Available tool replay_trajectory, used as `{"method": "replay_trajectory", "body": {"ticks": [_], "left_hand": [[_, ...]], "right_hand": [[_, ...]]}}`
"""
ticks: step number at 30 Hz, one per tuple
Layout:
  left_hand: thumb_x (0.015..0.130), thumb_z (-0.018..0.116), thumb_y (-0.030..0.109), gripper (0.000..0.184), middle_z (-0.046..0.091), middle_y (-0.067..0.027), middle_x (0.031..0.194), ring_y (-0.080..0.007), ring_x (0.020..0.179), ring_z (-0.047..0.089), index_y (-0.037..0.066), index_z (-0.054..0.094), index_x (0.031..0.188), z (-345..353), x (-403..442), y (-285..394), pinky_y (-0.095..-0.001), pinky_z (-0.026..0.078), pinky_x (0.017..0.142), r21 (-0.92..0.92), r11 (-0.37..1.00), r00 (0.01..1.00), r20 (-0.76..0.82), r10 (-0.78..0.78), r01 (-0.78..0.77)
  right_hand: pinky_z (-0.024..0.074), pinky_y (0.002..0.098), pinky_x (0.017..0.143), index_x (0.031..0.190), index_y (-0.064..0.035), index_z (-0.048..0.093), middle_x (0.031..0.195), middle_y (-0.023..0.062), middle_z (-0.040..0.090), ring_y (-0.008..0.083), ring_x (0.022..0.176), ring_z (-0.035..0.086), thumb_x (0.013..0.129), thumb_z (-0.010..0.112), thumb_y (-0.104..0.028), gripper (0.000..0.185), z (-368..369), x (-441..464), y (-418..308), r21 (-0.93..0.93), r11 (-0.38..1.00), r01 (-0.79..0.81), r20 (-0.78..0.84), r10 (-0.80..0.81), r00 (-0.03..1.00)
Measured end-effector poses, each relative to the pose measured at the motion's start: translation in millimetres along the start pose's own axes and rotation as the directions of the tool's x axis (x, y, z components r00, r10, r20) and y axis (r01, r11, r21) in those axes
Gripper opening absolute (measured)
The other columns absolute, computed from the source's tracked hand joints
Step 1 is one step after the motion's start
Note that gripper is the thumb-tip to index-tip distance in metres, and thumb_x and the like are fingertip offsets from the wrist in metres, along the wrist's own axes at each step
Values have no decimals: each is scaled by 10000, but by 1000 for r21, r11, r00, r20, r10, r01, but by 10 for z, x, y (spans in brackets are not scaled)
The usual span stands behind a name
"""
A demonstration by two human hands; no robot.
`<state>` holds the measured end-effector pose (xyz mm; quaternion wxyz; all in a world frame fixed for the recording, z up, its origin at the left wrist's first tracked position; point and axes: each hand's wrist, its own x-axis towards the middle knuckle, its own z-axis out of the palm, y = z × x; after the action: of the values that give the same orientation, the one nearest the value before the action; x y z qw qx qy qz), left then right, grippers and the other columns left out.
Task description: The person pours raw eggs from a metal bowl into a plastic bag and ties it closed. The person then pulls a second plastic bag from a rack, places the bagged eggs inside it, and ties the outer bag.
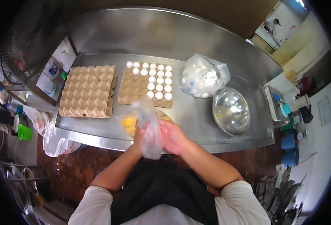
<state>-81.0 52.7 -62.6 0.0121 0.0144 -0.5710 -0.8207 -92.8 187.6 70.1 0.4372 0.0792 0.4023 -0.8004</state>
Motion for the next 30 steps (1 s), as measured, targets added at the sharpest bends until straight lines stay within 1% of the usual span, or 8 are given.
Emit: {"method": "replay_trajectory", "body": {"ticks": [2,4,6,16,19,23,25,30], "left_hand": [[805,628,216,397,557,-175,1136,-336,1125,496,71,541,1165,-100,40,86,-453,379,980,525,810,959,236,157,-262],[786,658,220,460,524,-184,1182,-351,1124,481,77,527,1203,-148,38,261,-438,369,990,666,622,899,408,159,-412],[794,647,210,456,508,-177,1212,-362,1134,474,83,525,1215,-112,44,487,-439,351,1007,647,686,922,376,93,-333],[778,592,57,340,572,-136,1178,-310,1192,466,43,578,1117,-100,109,857,-458,304,1045,594,786,840,505,-198,-172],[765,607,102,385,559,-134,1221,-328,1240,440,61,569,1146,33,-29,919,-529,236,1078,842,297,857,502,-121,-451],[757,641,235,446,542,-101,1272,-311,1255,447,107,571,1179,172,-118,673,-544,217,1081,859,300,909,376,180,-415],[760,649,258,433,556,-96,1261,-303,1247,460,116,582,1164,175,-175,522,-531,223,1081,806,441,916,309,254,-394],[802,611,255,340,597,-79,1207,-269,1197,514,112,614,1111,15,-161,165,-513,246,1073,727,471,849,304,432,-500]], "right_hand": [[487,361,841,1077,-13,592,957,91,649,227,869,627,951,434,-235,300,13,-124,-21,-362,908,210,-6,-227,974],[445,361,883,1018,-37,595,975,87,632,231,936,599,877,535,-183,212,15,-206,-60,-874,203,441,339,-395,854],[420,360,914,1011,-55,595,998,79,621,226,989,579,824,586,-158,214,7,-227,-166,-656,-622,427,705,-303,642],[505,350,680,993,-60,585,926,95,620,229,823,633,744,624,-184,280,-64,-44,-247,-528,-822,212,482,-85,872],[511,374,635,1002,-69,605,883,128,648,261,761,639,760,613,-150,255,4,9,-231,-773,-630,68,246,-200,948],[448,328,491,1022,-87,625,811,84,647,213,608,592,817,579,-127,214,-273,163,-214,-989,81,124,94,-301,949],[389,287,432,1024,-94,633,767,37,621,149,529,533,844,566,-133,196,-193,135,-322,-687,708,-163,-199,33,979],[286,211,411,1134,-114,585,730,-9,555,52,435,357,863,595,-176,278,-416,35,-298,-101,957,-271,-148,255,956]]}}
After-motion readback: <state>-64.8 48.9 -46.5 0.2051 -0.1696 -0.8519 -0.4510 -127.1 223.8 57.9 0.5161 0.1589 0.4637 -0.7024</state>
